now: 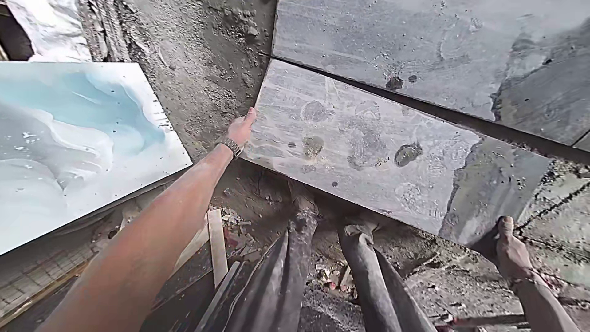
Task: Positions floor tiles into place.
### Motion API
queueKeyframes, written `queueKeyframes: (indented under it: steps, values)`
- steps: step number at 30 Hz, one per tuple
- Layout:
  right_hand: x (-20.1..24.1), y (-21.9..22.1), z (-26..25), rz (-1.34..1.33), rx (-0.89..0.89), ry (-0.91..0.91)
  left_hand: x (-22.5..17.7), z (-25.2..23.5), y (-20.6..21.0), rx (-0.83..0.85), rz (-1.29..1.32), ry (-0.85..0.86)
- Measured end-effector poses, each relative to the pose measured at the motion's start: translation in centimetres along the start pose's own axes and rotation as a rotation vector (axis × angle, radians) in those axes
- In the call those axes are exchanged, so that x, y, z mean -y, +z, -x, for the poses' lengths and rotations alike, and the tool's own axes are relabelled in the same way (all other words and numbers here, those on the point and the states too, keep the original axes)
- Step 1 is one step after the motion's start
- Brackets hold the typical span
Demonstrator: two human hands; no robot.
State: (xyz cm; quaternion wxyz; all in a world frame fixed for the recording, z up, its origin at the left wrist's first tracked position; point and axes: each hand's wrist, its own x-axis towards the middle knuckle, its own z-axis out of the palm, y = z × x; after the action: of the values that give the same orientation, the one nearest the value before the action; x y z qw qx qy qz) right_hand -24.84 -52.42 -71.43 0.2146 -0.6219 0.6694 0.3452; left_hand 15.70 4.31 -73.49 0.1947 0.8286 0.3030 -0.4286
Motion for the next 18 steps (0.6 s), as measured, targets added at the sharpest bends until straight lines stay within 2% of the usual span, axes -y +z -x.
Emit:
queueKeyframes:
  steps: [2,4,7,9,13,15,18]
  values:
    - [0.3,0.1,-0.5,-0.020,0.005,-0.007,-0.6,-0.7,-0.5,0.033,0.056,-0.006]
    - [-0.5,0.0,0.0,-0.030,0.014,0.002,-1.5,-0.9,-0.6,0.080,0.226,-0.008]
    - [0.0,0.7,0.2,-0.070,0.014,0.005,-4.5,-3.1,-0.5,0.067,0.487,0.080]
    - [0.5,0.9,0.4,-0.074,0.029,0.015,-5.6,-4.4,0.0,0.035,0.544,0.074]
    - [0.1,0.6,0.3,-0.053,0.008,-0.018,-5.8,-4.8,0.8,0.024,0.252,0.077]
    - [1.1,0.7,0.7,-0.068,0.031,0.006,-6.4,-4.2,0.0,0.032,0.060,0.116]
    - [0.0,0.5,-0.4,-0.092,0.010,0.012,-5.9,-3.3,-0.4,0.066,-0.139,0.122]
